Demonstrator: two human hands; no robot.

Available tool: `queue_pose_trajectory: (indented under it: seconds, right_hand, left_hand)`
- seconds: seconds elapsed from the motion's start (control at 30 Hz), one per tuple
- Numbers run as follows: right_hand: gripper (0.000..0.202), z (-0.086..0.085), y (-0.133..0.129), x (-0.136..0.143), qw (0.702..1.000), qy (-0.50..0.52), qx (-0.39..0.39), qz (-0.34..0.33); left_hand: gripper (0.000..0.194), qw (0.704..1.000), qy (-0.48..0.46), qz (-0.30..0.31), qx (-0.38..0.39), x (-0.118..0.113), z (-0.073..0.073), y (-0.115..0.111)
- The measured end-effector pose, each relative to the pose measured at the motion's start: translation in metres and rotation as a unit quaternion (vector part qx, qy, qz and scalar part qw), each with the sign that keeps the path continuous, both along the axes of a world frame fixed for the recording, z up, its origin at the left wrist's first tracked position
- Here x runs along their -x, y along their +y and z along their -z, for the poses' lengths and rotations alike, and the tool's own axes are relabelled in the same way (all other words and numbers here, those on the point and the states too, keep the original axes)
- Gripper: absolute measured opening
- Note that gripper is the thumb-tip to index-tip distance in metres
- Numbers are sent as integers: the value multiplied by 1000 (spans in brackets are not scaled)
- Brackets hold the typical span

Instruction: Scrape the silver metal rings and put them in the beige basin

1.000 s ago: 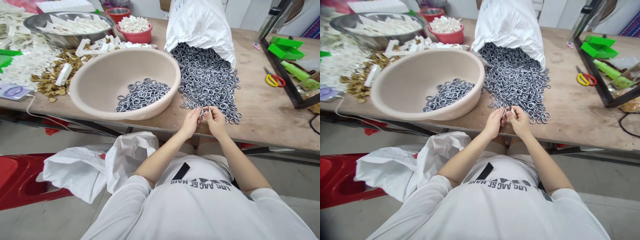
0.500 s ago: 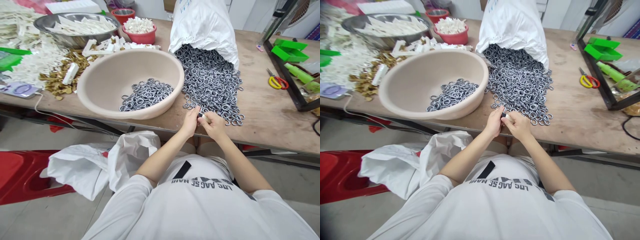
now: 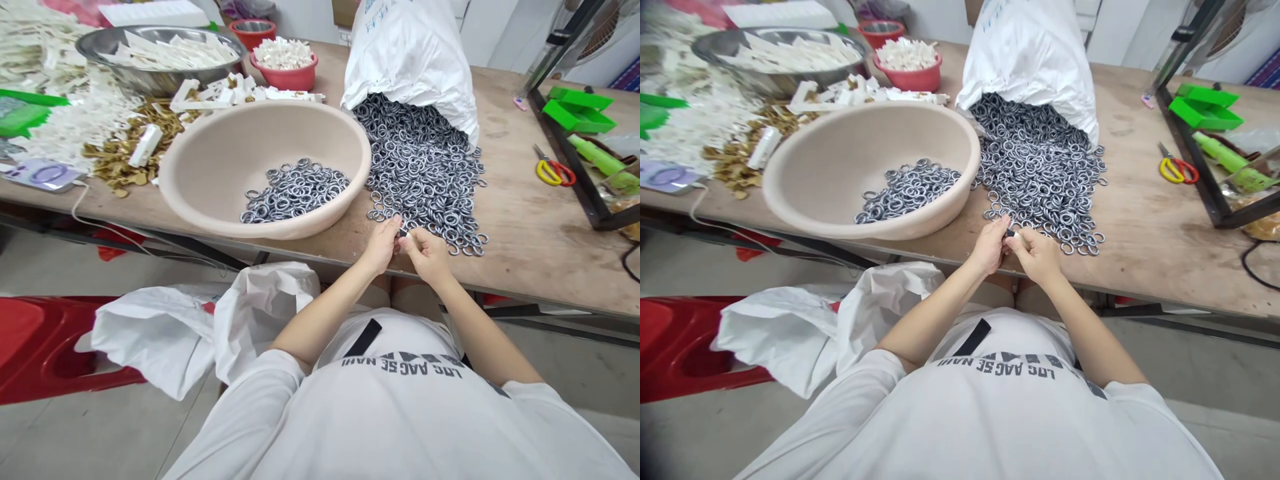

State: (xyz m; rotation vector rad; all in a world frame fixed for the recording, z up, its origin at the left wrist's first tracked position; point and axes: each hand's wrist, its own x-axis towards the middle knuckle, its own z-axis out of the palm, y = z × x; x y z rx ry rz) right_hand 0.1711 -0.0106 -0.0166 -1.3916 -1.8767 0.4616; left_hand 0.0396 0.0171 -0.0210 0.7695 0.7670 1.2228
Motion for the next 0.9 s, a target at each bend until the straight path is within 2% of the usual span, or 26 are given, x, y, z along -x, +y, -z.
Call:
queue_pose_trajectory:
  seconds: [0.23, 0.4, 0.53, 0.6, 0.7, 0.77, 0.83, 0.9]
  right_hand:
    - [38, 2, 4, 0, 997, 77, 17, -12]
    - [39, 3, 15, -6, 980, 192, 3, 55]
    - [30, 7, 14, -5, 983, 183, -13, 13]
    - [33, 9, 12, -4, 983, 183, -9, -14]
    - [32, 7, 14, -7, 983, 185, 12, -9]
    - [34, 5, 17, -12, 989, 143, 7, 35]
    - [30, 2, 21, -18, 997, 31, -2, 77]
    - [24, 1, 23, -22, 990, -102, 2, 98]
  left_hand:
    - [47, 1000, 10, 16, 2, 1, -4, 0]
    - [49, 993, 73, 70, -62, 6, -5, -12]
    - [47, 994, 83, 43, -57, 8, -3, -15]
    - [46, 993, 101, 43, -54, 7, -2, -14]
    - [45, 991, 107, 56, -62, 8, 0, -13]
    - [43, 995, 73, 37, -63, 10, 1, -13]
    - [38, 998, 29, -14, -53, 11, 2, -12]
    - [34, 997, -9, -68, -41, 12, 2, -11]
